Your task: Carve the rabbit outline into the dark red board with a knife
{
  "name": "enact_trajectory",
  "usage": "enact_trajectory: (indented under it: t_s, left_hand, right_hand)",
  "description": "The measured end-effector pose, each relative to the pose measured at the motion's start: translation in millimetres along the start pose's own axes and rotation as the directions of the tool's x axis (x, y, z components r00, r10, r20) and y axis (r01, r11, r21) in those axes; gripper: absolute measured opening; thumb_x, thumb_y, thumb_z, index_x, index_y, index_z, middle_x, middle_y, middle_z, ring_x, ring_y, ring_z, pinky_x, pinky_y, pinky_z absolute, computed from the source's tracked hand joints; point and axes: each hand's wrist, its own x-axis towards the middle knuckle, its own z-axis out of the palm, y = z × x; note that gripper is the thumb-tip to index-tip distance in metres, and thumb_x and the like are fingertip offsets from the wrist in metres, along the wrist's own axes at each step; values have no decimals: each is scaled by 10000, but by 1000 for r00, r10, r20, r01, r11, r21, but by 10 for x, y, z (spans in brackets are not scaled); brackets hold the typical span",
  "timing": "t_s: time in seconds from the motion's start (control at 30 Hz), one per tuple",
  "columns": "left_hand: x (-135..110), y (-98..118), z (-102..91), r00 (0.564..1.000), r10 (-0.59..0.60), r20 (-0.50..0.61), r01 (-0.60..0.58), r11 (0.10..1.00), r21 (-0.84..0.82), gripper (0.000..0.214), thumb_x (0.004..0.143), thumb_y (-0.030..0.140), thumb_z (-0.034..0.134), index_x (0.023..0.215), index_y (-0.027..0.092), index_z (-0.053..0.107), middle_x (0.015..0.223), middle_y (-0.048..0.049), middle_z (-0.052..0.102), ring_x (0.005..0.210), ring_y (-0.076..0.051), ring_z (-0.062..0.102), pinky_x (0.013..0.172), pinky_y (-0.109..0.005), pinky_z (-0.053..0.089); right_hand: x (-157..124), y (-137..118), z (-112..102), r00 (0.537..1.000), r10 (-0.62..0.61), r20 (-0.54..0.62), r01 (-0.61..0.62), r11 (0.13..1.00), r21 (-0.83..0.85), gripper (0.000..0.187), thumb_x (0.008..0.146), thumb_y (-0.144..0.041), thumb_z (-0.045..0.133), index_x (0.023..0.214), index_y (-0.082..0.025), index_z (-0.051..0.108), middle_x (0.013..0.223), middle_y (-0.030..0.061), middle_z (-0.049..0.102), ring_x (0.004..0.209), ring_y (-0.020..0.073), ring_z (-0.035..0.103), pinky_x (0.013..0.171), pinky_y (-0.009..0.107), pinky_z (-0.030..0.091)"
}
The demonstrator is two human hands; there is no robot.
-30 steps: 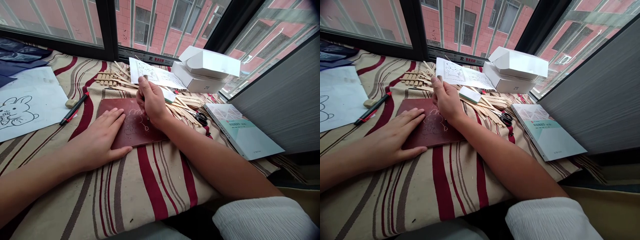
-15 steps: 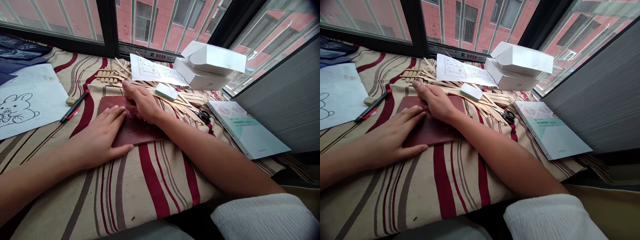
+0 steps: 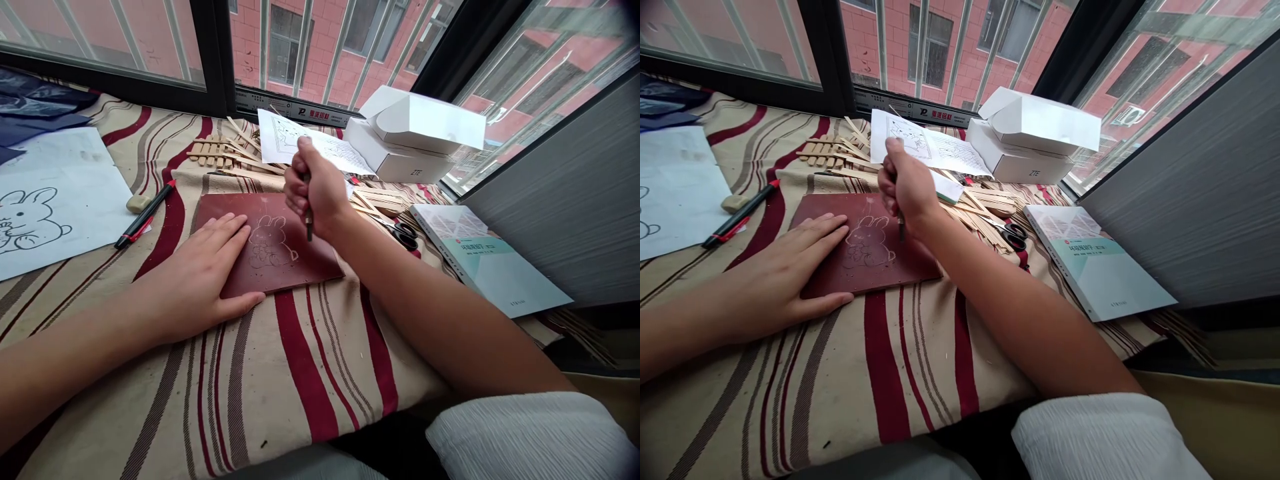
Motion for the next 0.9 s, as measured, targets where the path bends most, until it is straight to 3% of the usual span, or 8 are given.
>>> enact_trajectory:
  t_s: [0.1,0.23,0.37,0.53,0.63,0.7,0.83,0.9]
  left_hand:
    - [5,10,-27,999,-18,26,18,1000,-2,1195,902,936,308,1702,52,386,1807,-207,325,1686,-414,286,1408,-562,222]
    - [23,37,-87,995,-43,90,42,999,6,1195,890,929,355,1702,54,382,1811,-213,311,1694,-415,269,1401,-576,235]
    - [32,48,-113,993,-37,108,37,999,3,1209,900,923,354,1701,19,368,1812,-232,291,1703,-416,244,1401,-584,230]
    - [37,47,-135,993,-26,115,26,1000,1,1197,907,915,363,1697,15,377,1807,-242,296,1694,-430,261,1389,-601,251]
    - [33,67,-169,990,-34,138,33,999,4,1213,908,936,320,1706,24,368,1816,-236,271,1703,-430,237,1391,-608,243]
    - [21,79,-195,986,-42,161,41,999,12,1235,902,959,284,1710,28,363,1823,-231,248,1710,-427,214,1395,-598,233]
    - [6,3,-240,989,-16,150,16,1000,5,1179,925,951,258,1716,86,382,1814,-196,306,1701,-398,262,1384,-554,282]
    - [27,-108,-268,997,7,83,-8,1000,8,1082,955,911,295,1717,150,397,1804,-155,359,1690,-360,302,1386,-528,277]
  right_hand:
    - [-58,-217,-121,950,185,253,-145,975,-168,552,1120,-560,528,697,-224,415,485,-59,495,362,70,428,352,184,302]
    - [-221,-286,-175,713,581,392,-388,793,-470,385,1146,-325,522,815,-160,629,705,75,757,563,146,717,498,219,572]
    - [-310,-276,-250,972,235,10,-221,924,-313,426,1160,-292,489,776,-166,620,690,35,723,605,94,714,618,171,620]
    - [-391,-300,-312,763,588,268,-507,802,-315,458,1172,-305,428,784,-140,606,867,143,797,720,164,781,714,299,681]
    - [-433,-327,-320,972,221,-76,-233,931,-282,423,1159,-258,476,776,-144,617,776,60,744,625,88,705,658,189,629]
    - [-475,-350,-334,988,150,45,-133,955,-267,459,1162,-326,467,796,-131,665,804,75,752,656,122,734,641,225,642]
    - [-530,-325,-375,808,413,420,-298,902,-312,367,1135,-253,514,874,-109,729,921,116,805,792,166,790,750,289,688]
    - [-520,-299,-401,950,261,170,-203,933,-296,306,1102,-188,582,832,-122,710,878,75,785,753,108,747,725,195,653]
